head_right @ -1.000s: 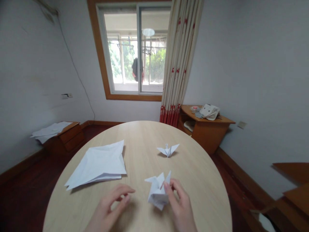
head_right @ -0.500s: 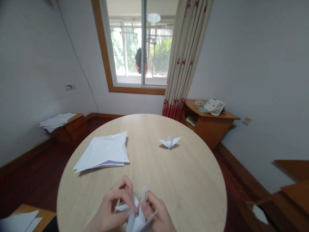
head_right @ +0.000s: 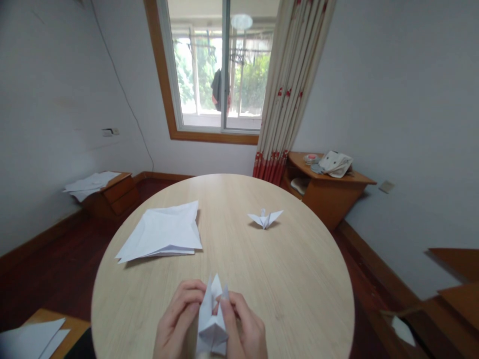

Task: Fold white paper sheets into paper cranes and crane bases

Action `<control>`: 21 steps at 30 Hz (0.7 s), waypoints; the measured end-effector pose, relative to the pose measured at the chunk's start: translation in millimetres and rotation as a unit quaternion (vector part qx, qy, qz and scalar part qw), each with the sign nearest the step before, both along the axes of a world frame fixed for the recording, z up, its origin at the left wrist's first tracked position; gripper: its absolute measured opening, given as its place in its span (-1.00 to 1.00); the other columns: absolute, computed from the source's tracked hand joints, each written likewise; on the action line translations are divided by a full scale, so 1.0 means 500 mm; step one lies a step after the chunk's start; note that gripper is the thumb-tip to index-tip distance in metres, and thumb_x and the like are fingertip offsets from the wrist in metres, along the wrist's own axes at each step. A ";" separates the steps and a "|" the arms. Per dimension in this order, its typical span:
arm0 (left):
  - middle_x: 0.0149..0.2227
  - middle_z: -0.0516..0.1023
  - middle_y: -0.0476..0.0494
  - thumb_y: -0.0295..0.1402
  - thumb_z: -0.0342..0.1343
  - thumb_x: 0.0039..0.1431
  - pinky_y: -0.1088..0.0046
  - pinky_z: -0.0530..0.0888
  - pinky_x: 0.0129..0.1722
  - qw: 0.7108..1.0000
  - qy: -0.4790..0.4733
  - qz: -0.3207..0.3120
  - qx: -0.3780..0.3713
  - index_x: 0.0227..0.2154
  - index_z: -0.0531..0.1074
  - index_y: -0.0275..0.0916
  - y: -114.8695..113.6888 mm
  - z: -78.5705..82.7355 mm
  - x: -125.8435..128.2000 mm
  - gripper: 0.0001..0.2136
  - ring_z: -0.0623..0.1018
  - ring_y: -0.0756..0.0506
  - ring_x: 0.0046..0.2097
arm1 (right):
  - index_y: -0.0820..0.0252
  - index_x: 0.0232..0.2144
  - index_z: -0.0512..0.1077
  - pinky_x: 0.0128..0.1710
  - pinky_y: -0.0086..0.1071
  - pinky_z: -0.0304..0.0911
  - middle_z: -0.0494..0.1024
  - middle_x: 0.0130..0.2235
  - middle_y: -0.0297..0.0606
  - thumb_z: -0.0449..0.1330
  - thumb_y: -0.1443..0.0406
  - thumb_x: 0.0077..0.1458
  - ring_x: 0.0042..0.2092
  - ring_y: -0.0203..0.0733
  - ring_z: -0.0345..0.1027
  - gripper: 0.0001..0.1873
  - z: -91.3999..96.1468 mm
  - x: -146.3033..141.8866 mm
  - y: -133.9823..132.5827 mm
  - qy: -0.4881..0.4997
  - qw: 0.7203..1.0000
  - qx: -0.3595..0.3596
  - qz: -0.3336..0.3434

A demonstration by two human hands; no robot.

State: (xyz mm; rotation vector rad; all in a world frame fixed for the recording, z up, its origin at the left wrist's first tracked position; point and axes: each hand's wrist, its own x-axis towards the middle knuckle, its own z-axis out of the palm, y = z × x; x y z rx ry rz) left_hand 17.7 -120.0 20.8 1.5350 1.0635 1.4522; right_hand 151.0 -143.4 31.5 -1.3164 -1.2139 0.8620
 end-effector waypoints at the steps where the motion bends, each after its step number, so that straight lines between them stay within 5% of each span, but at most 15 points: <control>1: -0.14 0.49 -0.24 -0.03 -0.10 0.29 0.28 0.46 -0.05 1.000 0.008 -0.006 0.005 -0.37 0.54 -0.19 -0.003 -0.004 -0.005 -0.59 0.50 -0.20 -0.06 | 0.15 -0.41 0.48 -0.38 -0.46 0.31 0.53 -0.43 -0.24 0.07 -0.05 0.17 -0.41 -0.20 0.40 -0.57 -0.002 -0.004 0.002 0.013 1.000 0.005 -0.021; 6: 0.17 0.33 -0.32 0.06 0.16 0.06 0.19 0.45 0.04 0.998 0.026 -0.049 -0.024 -0.23 0.58 -0.18 -0.003 -0.017 -0.019 -0.58 0.40 -0.32 0.15 | 0.13 0.00 0.43 -0.29 -0.38 0.45 0.45 0.04 -0.02 0.17 0.04 0.14 -0.27 -0.15 0.47 -0.55 -0.025 -0.013 0.011 0.067 0.993 0.056 -0.086; 10: -0.10 0.56 -0.35 -0.02 0.27 -0.02 0.37 0.56 -0.20 0.986 -0.074 -0.048 -0.138 -0.35 0.57 -0.29 0.000 -0.010 -0.012 -0.61 0.59 -0.24 -0.11 | 0.05 0.23 0.21 -0.30 -0.31 0.48 0.36 0.17 0.00 0.16 0.05 0.17 -0.24 -0.10 0.51 -0.38 -0.032 -0.004 0.008 0.079 0.993 0.063 -0.058; 16: -0.40 0.59 -0.15 -0.13 0.31 -0.02 0.50 0.55 -0.36 0.982 -0.128 0.056 -0.124 -0.34 0.51 -0.27 0.004 0.000 0.002 -0.69 0.60 -0.09 -0.37 | 0.07 -0.19 0.59 -0.10 -0.18 0.43 0.49 0.05 -0.01 0.19 -0.05 0.08 0.03 0.11 0.41 -0.58 -0.021 0.006 0.005 0.077 0.994 0.052 0.057; 21: -0.22 0.63 -0.26 -0.12 0.19 0.11 0.36 0.54 -0.11 0.996 -0.057 -0.016 -0.064 -0.42 0.58 -0.24 0.006 0.005 -0.002 -0.73 0.61 -0.20 -0.13 | 0.15 -0.39 0.55 -0.13 -0.28 0.42 0.46 0.00 -0.02 0.36 -0.02 -0.11 -0.02 0.06 0.44 -0.62 -0.016 0.002 0.015 0.148 0.988 0.018 0.037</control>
